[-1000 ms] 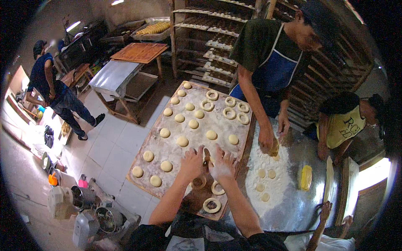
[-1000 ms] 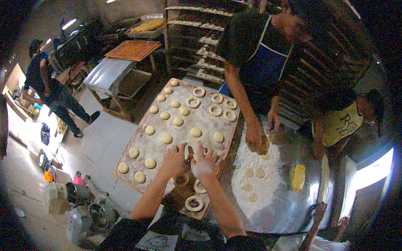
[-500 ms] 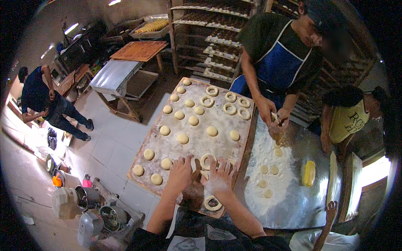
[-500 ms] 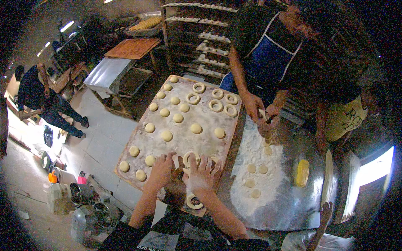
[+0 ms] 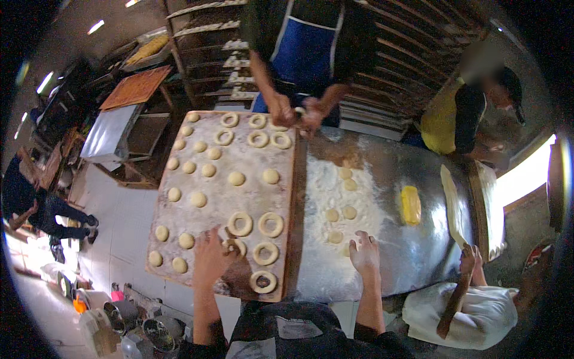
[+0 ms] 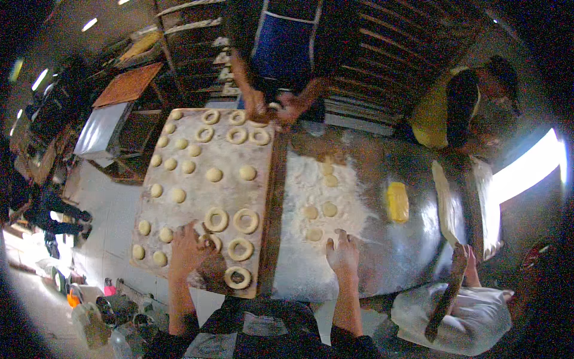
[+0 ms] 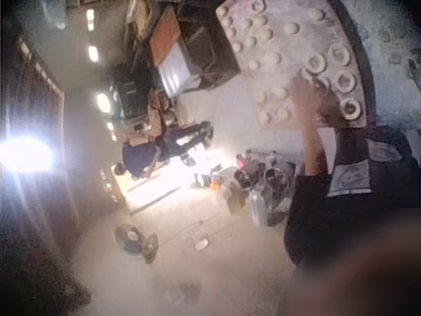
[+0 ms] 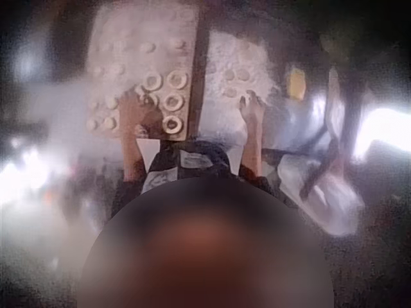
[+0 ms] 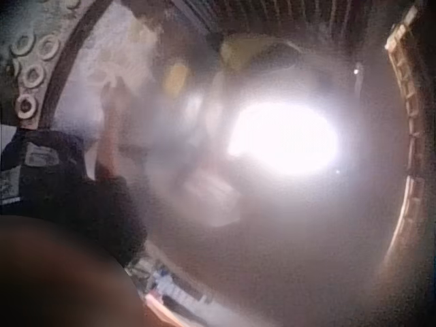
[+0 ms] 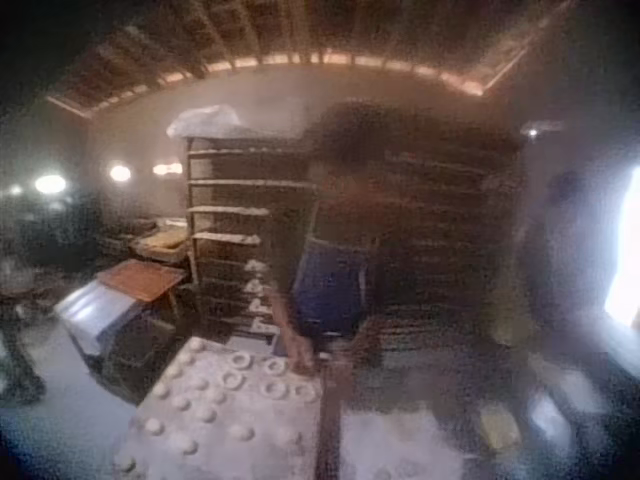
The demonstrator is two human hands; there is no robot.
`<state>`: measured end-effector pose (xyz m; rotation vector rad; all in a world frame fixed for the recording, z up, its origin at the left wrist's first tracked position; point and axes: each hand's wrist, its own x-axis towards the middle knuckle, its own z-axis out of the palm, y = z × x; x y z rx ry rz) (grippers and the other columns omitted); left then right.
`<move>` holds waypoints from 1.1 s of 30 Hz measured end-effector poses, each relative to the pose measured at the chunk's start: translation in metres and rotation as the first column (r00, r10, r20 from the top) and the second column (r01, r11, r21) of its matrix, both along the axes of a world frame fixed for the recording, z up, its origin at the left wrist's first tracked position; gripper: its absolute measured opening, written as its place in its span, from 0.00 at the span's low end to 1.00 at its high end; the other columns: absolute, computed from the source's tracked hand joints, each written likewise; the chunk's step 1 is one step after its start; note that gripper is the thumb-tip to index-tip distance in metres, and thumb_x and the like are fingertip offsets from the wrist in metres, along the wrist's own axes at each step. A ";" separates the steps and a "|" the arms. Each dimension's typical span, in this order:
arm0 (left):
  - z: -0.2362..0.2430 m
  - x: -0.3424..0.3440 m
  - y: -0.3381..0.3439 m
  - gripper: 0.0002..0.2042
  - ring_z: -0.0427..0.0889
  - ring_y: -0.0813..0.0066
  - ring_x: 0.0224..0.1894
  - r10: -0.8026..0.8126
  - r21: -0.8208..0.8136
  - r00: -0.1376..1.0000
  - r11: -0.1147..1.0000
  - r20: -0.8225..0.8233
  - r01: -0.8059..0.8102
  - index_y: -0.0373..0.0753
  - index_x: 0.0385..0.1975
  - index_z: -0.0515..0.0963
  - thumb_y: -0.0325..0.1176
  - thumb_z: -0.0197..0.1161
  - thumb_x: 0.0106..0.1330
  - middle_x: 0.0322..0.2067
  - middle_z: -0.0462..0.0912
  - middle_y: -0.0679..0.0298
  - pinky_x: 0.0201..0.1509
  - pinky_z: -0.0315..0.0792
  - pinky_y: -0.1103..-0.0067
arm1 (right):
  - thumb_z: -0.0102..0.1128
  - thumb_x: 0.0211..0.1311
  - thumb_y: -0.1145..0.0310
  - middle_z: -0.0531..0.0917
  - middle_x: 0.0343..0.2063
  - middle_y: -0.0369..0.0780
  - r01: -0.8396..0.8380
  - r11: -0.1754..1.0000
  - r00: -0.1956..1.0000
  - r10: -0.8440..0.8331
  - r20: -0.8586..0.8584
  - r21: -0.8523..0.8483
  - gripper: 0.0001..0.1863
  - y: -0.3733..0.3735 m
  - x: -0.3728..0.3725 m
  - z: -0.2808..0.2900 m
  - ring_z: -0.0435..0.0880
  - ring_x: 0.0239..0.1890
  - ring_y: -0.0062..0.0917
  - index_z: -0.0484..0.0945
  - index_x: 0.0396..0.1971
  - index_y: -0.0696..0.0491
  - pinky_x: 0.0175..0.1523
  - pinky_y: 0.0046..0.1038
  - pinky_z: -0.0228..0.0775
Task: The person shapes small dough balls into rings by hand and places them on a wooden board. A coworker also shapes dough nearby while another person rolls dough in the background.
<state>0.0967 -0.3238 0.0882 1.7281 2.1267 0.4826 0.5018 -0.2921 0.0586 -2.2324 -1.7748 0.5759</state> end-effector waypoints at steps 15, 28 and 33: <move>0.016 0.179 0.005 0.09 0.85 0.59 0.38 -0.264 0.224 0.865 0.957 0.426 0.182 0.36 0.43 0.78 0.30 0.63 0.66 0.37 0.85 0.52 0.38 0.77 0.72 | 0.67 0.55 0.62 0.82 0.34 0.44 -0.274 0.954 0.893 0.205 -0.400 -0.124 0.17 0.006 0.033 -0.004 0.84 0.39 0.34 0.75 0.40 0.54 0.48 0.37 0.74; 0.034 0.292 0.007 0.17 0.83 0.63 0.38 -0.274 0.158 0.845 0.961 0.459 0.225 0.37 0.45 0.78 0.22 0.68 0.54 0.38 0.82 0.57 0.41 0.77 0.72 | 0.74 0.44 0.73 0.73 0.49 0.45 -0.007 0.928 0.832 0.212 -0.513 0.372 0.40 0.008 0.025 0.021 0.75 0.54 0.34 0.63 0.60 0.54 0.59 0.35 0.69; 0.022 0.305 0.011 0.28 0.71 0.48 0.51 -0.258 0.547 0.923 0.835 0.287 0.063 0.36 0.55 0.66 0.14 0.61 0.51 0.39 0.75 0.53 0.53 0.70 0.63 | 0.67 0.48 0.74 0.74 0.52 0.45 -0.310 0.931 -0.162 0.148 -0.976 0.193 0.35 0.017 0.043 0.009 0.75 0.55 0.35 0.64 0.59 0.56 0.61 0.33 0.68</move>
